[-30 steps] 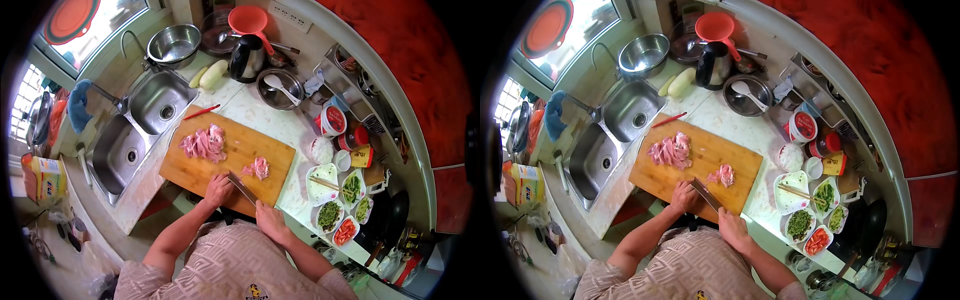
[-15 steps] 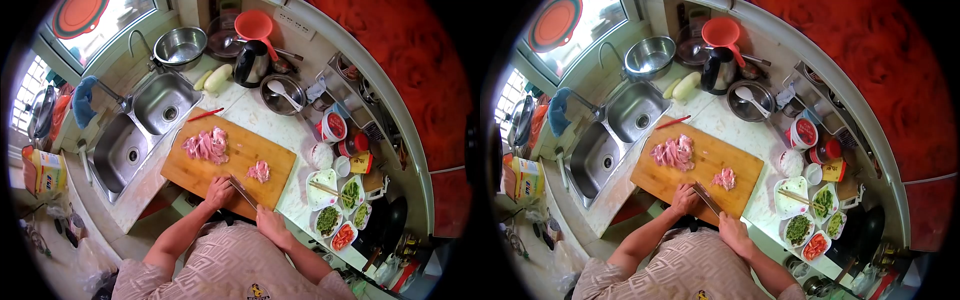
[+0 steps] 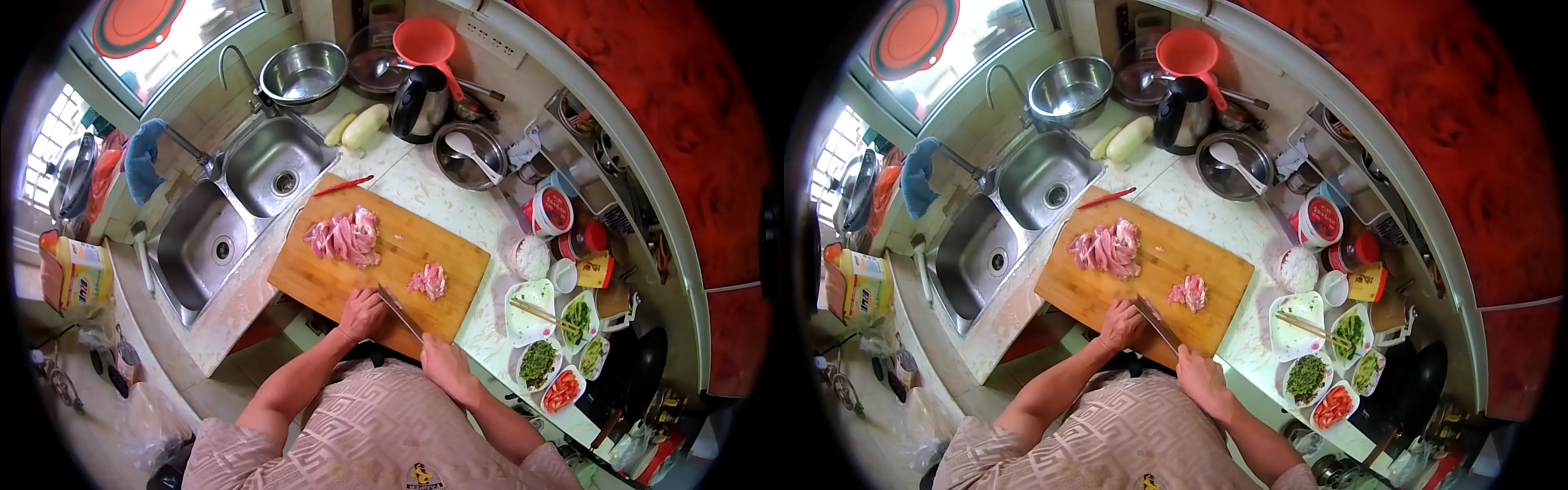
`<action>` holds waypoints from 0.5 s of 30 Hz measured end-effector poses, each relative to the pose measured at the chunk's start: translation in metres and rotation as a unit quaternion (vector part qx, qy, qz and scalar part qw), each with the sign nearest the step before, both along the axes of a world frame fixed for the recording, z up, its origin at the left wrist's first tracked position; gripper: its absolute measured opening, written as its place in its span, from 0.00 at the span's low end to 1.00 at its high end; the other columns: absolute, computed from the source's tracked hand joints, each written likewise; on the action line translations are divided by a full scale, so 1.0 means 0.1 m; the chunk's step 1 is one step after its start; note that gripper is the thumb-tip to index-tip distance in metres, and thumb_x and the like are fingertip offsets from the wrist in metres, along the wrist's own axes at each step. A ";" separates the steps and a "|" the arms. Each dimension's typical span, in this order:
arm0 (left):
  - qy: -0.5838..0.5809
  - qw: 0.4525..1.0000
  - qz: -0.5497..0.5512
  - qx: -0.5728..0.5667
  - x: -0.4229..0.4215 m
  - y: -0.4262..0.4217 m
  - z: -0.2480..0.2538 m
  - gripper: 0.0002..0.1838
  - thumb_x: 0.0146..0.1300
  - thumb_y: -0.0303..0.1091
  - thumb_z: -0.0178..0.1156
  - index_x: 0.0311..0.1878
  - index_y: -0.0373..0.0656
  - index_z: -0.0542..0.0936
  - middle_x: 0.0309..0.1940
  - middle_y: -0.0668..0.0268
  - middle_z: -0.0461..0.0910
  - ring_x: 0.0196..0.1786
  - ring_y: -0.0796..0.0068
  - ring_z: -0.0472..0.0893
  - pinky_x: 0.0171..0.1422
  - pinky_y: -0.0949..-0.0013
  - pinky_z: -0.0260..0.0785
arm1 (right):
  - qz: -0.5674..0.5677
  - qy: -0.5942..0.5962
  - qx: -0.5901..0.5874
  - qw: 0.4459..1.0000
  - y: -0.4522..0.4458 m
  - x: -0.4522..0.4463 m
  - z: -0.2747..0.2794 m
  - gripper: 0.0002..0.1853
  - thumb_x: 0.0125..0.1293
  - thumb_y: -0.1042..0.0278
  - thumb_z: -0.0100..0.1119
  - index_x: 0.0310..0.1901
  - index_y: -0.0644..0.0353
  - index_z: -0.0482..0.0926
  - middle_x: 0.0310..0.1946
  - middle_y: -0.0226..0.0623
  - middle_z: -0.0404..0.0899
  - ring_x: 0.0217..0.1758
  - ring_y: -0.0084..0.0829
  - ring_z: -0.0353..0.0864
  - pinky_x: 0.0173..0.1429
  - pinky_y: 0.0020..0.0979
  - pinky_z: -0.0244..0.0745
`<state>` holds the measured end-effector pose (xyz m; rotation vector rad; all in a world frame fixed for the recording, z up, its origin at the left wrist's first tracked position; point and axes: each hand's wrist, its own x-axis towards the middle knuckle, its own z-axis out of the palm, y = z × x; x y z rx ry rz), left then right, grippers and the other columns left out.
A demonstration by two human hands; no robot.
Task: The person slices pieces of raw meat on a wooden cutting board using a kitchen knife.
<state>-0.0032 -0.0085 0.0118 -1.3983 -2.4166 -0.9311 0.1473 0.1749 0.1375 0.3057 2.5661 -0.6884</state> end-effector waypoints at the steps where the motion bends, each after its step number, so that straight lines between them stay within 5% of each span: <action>1: 0.003 1.000 -0.004 -0.007 -0.01 0.00 -0.02 0.10 0.55 0.30 0.67 0.42 0.46 0.85 0.48 0.67 0.84 0.56 0.67 0.81 0.59 0.62 0.70 | 0.001 -0.005 0.004 1.000 0.00 0.02 -0.02 0.10 0.73 0.67 0.52 0.47 0.65 0.73 0.36 0.55 0.84 0.40 0.60 0.86 0.45 0.58 0.79; 8: -0.009 1.000 -0.015 -0.012 -0.01 -0.01 -0.09 0.10 0.56 0.31 0.66 0.42 0.45 0.85 0.48 0.67 0.84 0.56 0.66 0.81 0.59 0.62 0.70 | -0.003 -0.017 -0.004 1.000 -0.06 -0.25 -0.26 0.10 0.74 0.66 0.50 0.47 0.65 0.73 0.37 0.56 0.85 0.42 0.60 0.86 0.46 0.59 0.79; 11: -0.005 1.000 -0.018 0.025 -0.02 0.00 -0.02 0.09 0.56 0.31 0.66 0.42 0.46 0.85 0.49 0.66 0.84 0.57 0.67 0.81 0.59 0.61 0.70 | -0.117 0.022 -0.001 0.993 0.08 -0.14 -0.37 0.11 0.74 0.65 0.49 0.47 0.65 0.74 0.38 0.57 0.85 0.42 0.60 0.86 0.47 0.60 0.79; 15: 0.030 0.999 0.010 0.018 0.04 -0.01 0.03 0.08 0.57 0.31 0.65 0.41 0.47 0.85 0.49 0.66 0.84 0.57 0.68 0.81 0.59 0.62 0.70 | -0.029 0.013 0.002 0.999 0.04 -0.07 -0.02 0.10 0.73 0.66 0.50 0.47 0.65 0.74 0.39 0.58 0.85 0.40 0.62 0.85 0.46 0.60 0.79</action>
